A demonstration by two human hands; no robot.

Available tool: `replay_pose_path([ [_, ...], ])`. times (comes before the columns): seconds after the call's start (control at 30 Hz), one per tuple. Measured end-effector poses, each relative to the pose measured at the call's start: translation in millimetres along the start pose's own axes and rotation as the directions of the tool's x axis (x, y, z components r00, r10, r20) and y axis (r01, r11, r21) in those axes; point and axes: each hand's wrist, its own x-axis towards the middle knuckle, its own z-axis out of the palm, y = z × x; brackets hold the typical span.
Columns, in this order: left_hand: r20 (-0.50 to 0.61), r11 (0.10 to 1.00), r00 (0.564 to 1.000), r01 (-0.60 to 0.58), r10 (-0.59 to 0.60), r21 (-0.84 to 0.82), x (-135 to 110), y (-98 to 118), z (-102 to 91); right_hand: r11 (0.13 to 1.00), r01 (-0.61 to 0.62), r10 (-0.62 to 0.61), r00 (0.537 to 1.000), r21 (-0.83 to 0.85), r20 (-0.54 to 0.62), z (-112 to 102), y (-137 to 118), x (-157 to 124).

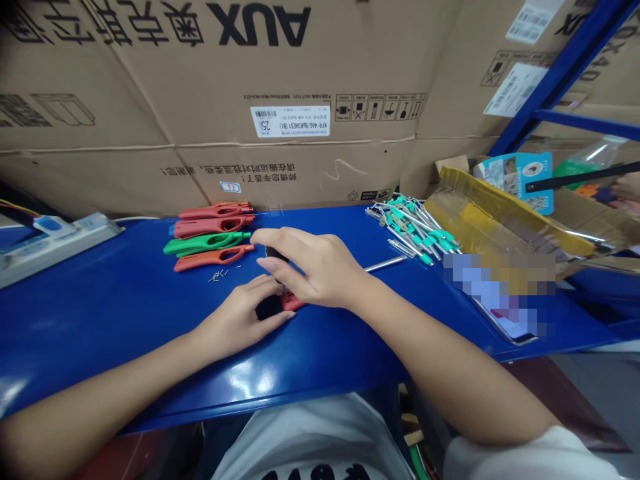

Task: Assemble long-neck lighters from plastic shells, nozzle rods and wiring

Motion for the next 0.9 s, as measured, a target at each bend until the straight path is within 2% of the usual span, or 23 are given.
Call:
replay_pose_path([
  [0.1, 0.008, 0.999, 1.0, 0.001, -0.001, 0.042, -2, 0, -6.1, 0.981, -0.133, 0.127, 0.991, 0.141, 0.047, 0, -3, 0],
  [0.23, 0.066, 0.989, 0.997, 0.039, -0.049, 0.145, -5, -1, -21.3, 0.92, -0.254, 0.294, 0.951, 0.3, -0.097, -11, 2, 4],
  [0.33, 0.115, 0.965, 0.987, 0.083, -0.115, 0.248, -4, 1, -30.0, 0.894, -0.325, 0.391, 0.902, 0.308, -0.182, -29, 15, 6],
  [0.4, 0.124, 0.96, 0.984, 0.09, -0.126, 0.265, -4, 2, -30.7, 0.902, -0.357, 0.405, 0.895, 0.245, -0.187, -42, 26, 3],
  [0.53, 0.137, 0.966, 0.985, 0.067, -0.103, 0.25, -3, -1, -23.0, 0.905, -0.426, 0.416, 0.881, 0.007, -0.224, -60, 50, -14],
  [0.7, 0.132, 0.975, 0.99, 0.009, -0.04, 0.224, 0, -9, -17.0, 0.821, -0.408, 0.317, 0.907, -0.398, -0.277, -66, 72, -37],
  [0.8, 0.137, 0.973, 0.989, 0.02, -0.053, 0.231, 1, -11, -19.2, 0.771, -0.383, 0.314, 0.924, -0.509, -0.219, -70, 81, -42],
  [0.9, 0.146, 0.97, 0.986, 0.041, -0.078, 0.24, 1, -12, -22.7, 0.787, -0.339, 0.352, 0.933, -0.515, -0.075, -77, 86, -44],
])
